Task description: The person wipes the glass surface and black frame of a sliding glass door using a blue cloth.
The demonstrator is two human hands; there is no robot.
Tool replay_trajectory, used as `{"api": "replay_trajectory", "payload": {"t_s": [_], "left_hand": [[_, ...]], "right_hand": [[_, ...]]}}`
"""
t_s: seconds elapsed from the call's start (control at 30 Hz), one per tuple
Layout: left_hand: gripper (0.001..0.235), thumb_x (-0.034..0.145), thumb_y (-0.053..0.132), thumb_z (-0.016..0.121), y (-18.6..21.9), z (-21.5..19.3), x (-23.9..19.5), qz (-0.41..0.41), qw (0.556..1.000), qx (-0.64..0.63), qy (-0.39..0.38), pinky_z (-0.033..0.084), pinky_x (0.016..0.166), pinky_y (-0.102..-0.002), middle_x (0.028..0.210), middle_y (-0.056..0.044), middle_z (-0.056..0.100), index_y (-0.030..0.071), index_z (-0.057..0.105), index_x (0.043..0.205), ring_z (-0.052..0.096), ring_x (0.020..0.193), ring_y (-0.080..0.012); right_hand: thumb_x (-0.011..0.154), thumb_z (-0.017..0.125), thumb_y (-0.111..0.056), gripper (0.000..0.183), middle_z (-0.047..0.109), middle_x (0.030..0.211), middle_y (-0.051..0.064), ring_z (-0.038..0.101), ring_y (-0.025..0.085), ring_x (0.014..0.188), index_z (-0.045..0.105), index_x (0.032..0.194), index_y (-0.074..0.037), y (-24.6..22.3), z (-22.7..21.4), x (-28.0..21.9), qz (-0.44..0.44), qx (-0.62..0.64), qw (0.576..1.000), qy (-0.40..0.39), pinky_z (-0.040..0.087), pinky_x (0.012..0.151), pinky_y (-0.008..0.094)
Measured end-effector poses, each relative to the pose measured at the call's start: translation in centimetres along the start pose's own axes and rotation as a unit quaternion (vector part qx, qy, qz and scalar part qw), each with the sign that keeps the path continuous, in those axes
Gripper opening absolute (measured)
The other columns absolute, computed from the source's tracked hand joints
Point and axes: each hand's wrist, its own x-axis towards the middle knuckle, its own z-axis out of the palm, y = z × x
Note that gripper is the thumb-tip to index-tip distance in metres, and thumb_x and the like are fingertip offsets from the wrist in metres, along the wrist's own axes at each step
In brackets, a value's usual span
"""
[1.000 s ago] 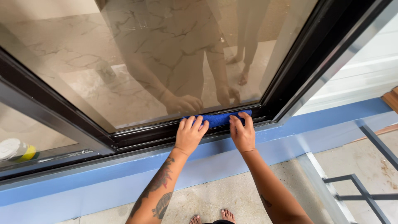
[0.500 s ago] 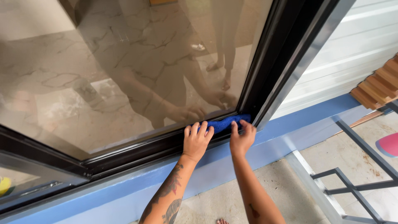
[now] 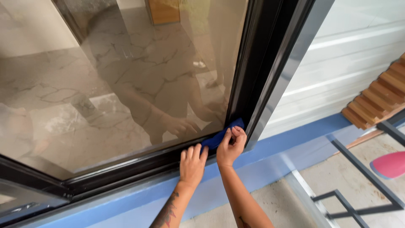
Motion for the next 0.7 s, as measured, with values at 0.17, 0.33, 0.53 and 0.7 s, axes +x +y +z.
{"api": "replay_trajectory", "payload": {"t_s": [0.17, 0.33, 0.53, 0.7], "left_hand": [[0.048, 0.078, 0.0, 0.054, 3.6, 1.8, 1.9, -0.029, 0.995, -0.036, -0.092, 0.038, 0.06, -0.042, 0.106, -0.014, 0.057, 0.01, 0.061, 0.124, 0.048, 0.073, -0.03], [0.021, 0.075, 0.004, 0.057, 5.7, 4.3, 0.9, 0.01, 0.988, -0.074, -0.134, 0.038, 0.061, -0.041, 0.094, -0.016, 0.054, 0.005, 0.067, 0.093, 0.047, 0.069, -0.0314], [0.026, 0.084, 0.0, 0.06, 5.7, 5.0, 4.6, -0.079, 0.99, -0.103, -0.06, 0.038, 0.059, -0.041, 0.099, -0.012, 0.057, 0.01, 0.064, 0.108, 0.05, 0.07, -0.0311], [0.039, 0.084, 0.011, 0.059, 5.2, 5.7, 3.8, -0.024, 0.994, 0.099, -0.031, 0.035, 0.092, -0.046, 0.124, -0.002, 0.054, 0.023, 0.062, 0.121, 0.049, 0.114, -0.0242]], "right_hand": [[0.096, 0.056, -0.002, 0.009, 0.06, 0.109, 0.018, 0.061, 0.03, 0.104, 0.063, 0.102, 0.0, -3.9, -0.1, 3.6, -0.222, -0.011, 0.975, -0.017, 0.05, 0.094, 0.039], [0.105, 0.037, -0.016, 0.043, 0.041, 0.145, 0.032, 0.042, 0.044, 0.137, 0.041, 0.142, 0.006, 1.0, -1.6, 4.1, -0.356, -0.123, 0.906, -0.194, 0.03, 0.116, 0.056], [0.106, 0.037, -0.019, 0.047, 0.037, 0.145, 0.035, 0.042, 0.051, 0.135, 0.036, 0.143, 0.009, 0.6, 2.2, 8.0, -0.419, -0.099, 0.886, -0.174, 0.025, 0.118, 0.058], [0.106, 0.037, -0.023, 0.048, 0.039, 0.147, 0.031, 0.04, 0.047, 0.137, 0.039, 0.143, 0.007, 1.7, 3.2, 8.5, -0.434, -0.097, 0.88, -0.167, 0.024, 0.118, 0.058]]}}
